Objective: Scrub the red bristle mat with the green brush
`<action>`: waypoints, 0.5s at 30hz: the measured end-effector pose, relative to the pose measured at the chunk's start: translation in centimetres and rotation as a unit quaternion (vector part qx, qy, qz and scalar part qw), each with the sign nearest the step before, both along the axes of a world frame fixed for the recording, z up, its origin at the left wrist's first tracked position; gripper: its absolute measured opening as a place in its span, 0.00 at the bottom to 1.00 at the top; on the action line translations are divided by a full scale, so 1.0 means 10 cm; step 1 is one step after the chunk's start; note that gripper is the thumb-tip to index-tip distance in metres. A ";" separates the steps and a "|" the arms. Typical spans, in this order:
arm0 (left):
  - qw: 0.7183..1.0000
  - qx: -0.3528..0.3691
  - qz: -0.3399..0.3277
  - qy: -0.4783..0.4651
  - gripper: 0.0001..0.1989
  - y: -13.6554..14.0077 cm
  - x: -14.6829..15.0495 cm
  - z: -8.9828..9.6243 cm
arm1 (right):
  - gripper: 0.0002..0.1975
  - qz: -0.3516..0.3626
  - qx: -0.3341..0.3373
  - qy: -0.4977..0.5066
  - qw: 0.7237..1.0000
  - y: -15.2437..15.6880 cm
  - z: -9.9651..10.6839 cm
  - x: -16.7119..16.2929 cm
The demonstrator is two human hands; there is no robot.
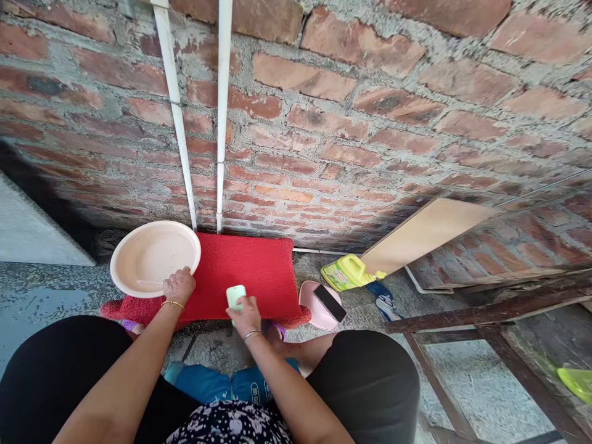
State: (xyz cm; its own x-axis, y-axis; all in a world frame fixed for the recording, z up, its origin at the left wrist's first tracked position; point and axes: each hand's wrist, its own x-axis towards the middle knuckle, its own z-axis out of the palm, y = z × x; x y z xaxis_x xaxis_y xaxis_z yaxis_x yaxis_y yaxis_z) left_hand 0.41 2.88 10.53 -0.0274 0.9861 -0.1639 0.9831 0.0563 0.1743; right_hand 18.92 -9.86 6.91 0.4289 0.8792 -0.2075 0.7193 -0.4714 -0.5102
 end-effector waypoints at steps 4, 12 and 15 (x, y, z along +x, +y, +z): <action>1.000 -0.006 -0.004 0.002 0.18 0.01 0.00 0.00 | 0.14 0.216 -0.018 -0.022 0.976 -0.04 0.01 -0.54; 1.000 -0.012 0.001 0.004 0.18 0.02 -0.01 -0.04 | 0.12 0.083 0.000 -0.024 0.996 -0.12 0.02 0.11; 1.000 -0.010 0.004 0.002 0.18 0.02 0.00 -0.06 | 0.12 -0.130 0.037 -0.001 0.991 -0.21 0.08 0.72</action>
